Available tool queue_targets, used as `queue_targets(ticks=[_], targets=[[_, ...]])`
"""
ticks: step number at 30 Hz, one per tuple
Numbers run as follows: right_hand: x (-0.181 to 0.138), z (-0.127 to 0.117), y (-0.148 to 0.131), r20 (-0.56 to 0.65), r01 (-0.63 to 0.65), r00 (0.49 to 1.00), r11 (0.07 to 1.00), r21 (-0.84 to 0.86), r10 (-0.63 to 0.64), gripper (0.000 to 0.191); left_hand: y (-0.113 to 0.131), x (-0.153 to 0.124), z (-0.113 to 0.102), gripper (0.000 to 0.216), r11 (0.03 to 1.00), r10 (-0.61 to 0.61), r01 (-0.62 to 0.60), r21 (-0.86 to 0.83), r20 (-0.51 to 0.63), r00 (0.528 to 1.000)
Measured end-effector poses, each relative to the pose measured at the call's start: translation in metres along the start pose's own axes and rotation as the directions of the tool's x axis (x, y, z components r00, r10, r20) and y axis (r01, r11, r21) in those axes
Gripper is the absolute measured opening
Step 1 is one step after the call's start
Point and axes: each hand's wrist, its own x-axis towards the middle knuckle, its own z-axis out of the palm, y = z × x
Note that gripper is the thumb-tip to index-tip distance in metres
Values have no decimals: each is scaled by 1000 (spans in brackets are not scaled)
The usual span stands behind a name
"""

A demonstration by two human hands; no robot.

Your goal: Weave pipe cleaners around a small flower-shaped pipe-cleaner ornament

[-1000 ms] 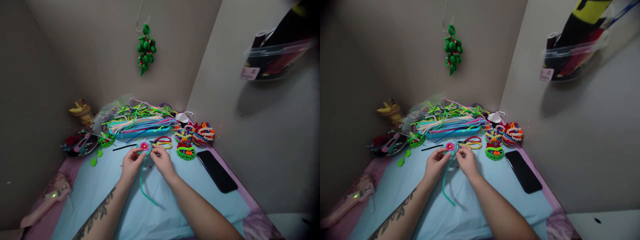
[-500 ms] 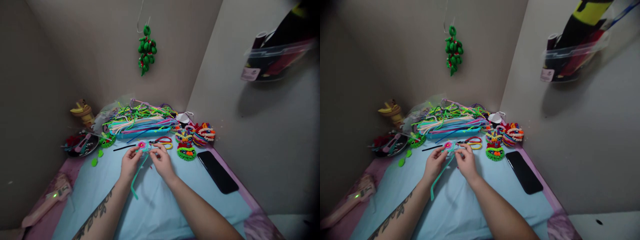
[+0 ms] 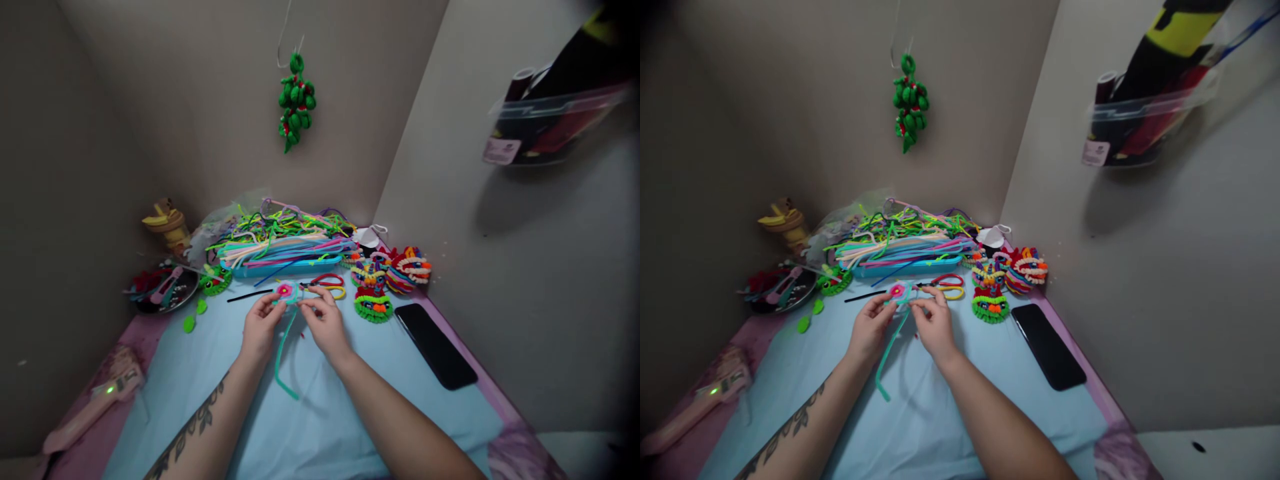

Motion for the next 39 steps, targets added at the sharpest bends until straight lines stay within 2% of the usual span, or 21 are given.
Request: queue_targets(ticks=[9, 15, 19, 22, 28, 32, 39], targets=[[2, -1, -1, 4, -40, 999, 999, 33, 40, 15, 3, -3, 4, 37, 999, 16, -15, 48, -6, 1000], [3, 0, 5, 66, -91, 994, 990, 112, 83, 15, 4, -4, 5, 36, 994, 61, -62, 86, 13, 998], [3, 3, 7, 118, -106, 989, 979, 176, 86, 18, 4, -3, 4, 39, 998, 23, -23, 53, 19, 1000], [3, 4, 9, 107, -107, 990, 976, 190, 87, 17, 3, -3, 4, 38, 998, 10, -12, 64, 31, 999], [5, 6, 15, 71, -77, 996, 975, 210, 63, 17, -1, -9, 5, 26, 955, 167, -184, 234, 91, 982], [5, 9, 17, 64, -120, 992, 947, 298, 106, 21, -4, -14, 4, 23, 891, 250, -281, 356, 130, 959], [3, 16, 16, 79, -222, 975, 869, 443, 209, 19, -4, -16, 3, 23, 817, 315, -372, 441, 200, 928]])
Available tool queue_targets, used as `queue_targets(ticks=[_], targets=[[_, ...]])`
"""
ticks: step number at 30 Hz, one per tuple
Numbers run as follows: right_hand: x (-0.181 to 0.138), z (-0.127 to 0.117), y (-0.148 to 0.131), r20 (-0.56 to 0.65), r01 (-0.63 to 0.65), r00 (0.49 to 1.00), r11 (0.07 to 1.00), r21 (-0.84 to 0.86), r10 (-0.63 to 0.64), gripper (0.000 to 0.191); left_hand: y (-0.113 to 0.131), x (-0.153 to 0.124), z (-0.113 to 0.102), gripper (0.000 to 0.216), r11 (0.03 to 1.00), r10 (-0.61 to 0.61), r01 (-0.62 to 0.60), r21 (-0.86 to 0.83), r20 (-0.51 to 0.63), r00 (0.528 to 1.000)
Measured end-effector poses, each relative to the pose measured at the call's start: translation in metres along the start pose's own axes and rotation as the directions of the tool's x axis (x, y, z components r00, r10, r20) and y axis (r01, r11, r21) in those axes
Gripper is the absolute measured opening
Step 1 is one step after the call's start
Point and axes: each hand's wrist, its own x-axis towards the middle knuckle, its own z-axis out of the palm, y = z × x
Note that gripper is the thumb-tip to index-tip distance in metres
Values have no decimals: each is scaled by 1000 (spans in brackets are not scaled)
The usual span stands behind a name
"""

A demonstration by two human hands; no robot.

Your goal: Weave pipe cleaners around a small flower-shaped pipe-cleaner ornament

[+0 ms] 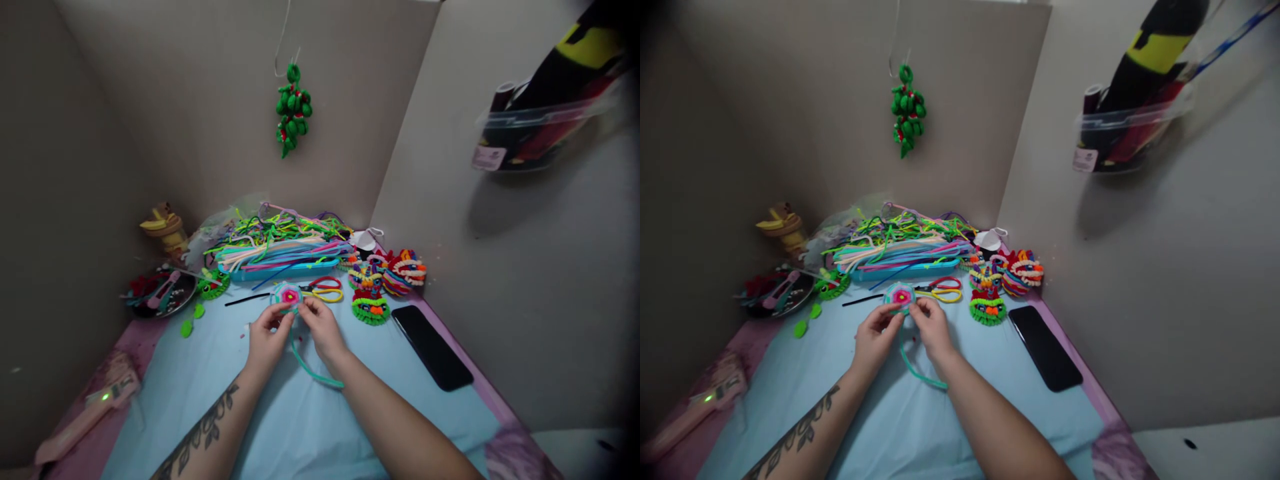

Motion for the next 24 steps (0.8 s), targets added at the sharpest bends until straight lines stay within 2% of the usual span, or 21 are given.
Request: queue_targets(ticks=[5, 9, 11, 15, 18, 24], targets=[[0, 1, -1, -39, -36, 998, 996, 82, 39, 17, 9, -2, 0, 20, 988, 85, -86, 125, 14, 996], [1, 0, -3, -37, -75, 996, 991, 112, 79, 14, 10, -3, 0, 20, 977, 139, -142, 159, 30, 990], [1, -2, -4, -77, -50, 996, 997, 57, 54, 14, 9, -4, 0, 20, 975, 153, -157, 160, 41, 987], [0, -5, -5, -185, 35, 980, 982, -183, -70, 14, 6, -5, 0, 19, 969, 168, -175, 174, 56, 984], [0, -7, -4, -208, 73, 968, 953, -293, -138, 14, 6, -5, 1, 18, 967, 171, -179, 183, 62, 983], [3, -8, 2, -134, 32, 989, 987, -159, -53, 16, 9, -4, 0, 17, 974, 153, -157, 164, 36, 988]])
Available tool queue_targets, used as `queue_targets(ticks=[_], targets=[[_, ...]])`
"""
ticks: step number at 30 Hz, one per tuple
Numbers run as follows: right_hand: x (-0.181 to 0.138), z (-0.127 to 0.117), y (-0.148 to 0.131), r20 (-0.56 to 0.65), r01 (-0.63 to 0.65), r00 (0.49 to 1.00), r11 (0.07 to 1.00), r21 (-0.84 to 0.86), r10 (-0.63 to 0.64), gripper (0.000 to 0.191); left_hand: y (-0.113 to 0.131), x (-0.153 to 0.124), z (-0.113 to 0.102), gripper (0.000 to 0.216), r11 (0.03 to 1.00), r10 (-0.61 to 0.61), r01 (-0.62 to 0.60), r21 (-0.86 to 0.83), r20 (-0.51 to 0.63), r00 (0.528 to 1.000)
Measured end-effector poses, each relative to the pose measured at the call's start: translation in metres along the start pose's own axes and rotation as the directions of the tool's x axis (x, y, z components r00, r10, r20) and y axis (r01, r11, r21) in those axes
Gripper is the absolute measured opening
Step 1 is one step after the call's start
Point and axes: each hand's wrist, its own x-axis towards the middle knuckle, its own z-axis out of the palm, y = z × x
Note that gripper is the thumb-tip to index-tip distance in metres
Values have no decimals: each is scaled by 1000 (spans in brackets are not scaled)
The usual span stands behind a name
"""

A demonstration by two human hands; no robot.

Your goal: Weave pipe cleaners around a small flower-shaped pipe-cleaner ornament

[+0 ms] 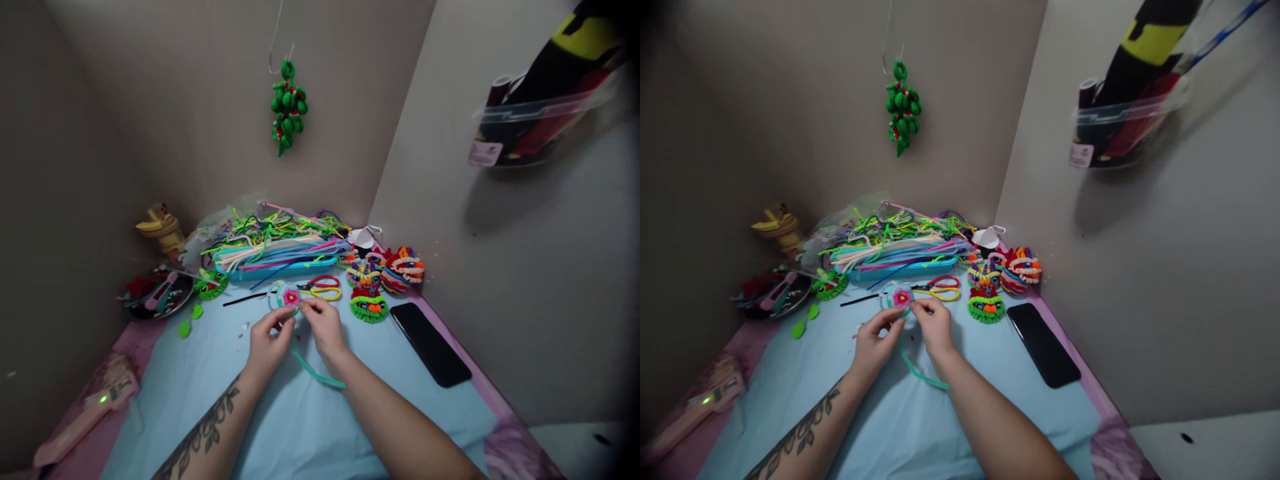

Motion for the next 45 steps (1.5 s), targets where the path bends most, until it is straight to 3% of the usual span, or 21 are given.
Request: queue_targets(ticks=[6, 12, 24, 29, 34, 37, 40, 42, 45], targets=[[2, 1, -1, 64, 2, 998, 995, 100, -9, 13, -4, 2, 1, 16, 981, -155, 150, -121, -29, 988], [4, 3, 0, 70, -32, 997, 991, 130, 23, 17, -15, 4, 4, 22, 913, -268, 261, -312, 22, 963], [4, 2, 2, 90, -25, 996, 997, 67, 19, 21, -8, 4, 7, 32, 874, -288, 310, -374, 115, 951], [2, 1, -3, 117, -10, 993, 1000, -4, 11, 20, -11, 6, 4, 38, 874, -333, 332, -356, 60, 941], [-5, 1, -15, 98, 188, 981, 936, -298, -166, 17, -13, 10, 1, 39, 866, -383, 345, -362, -34, 923], [-14, 5, -21, 242, 271, 953, 872, -408, -182, 15, -14, 12, -1, 36, 859, -385, 345, -378, -35, 922], [-19, 7, -26, 337, 286, 928, 880, -379, -157, 12, -16, 13, -3, 34, 863, -372, 333, -379, -32, 928], [-17, 4, -28, 309, 316, 927, 889, -332, -213, 12, -18, 14, -4, 33, 870, -367, 327, -368, -41, 929], [-5, -7, -29, 157, 383, 924, 835, -394, -350, 14, -21, 15, -4, 34, 854, -391, 352, -382, -27, 920]])
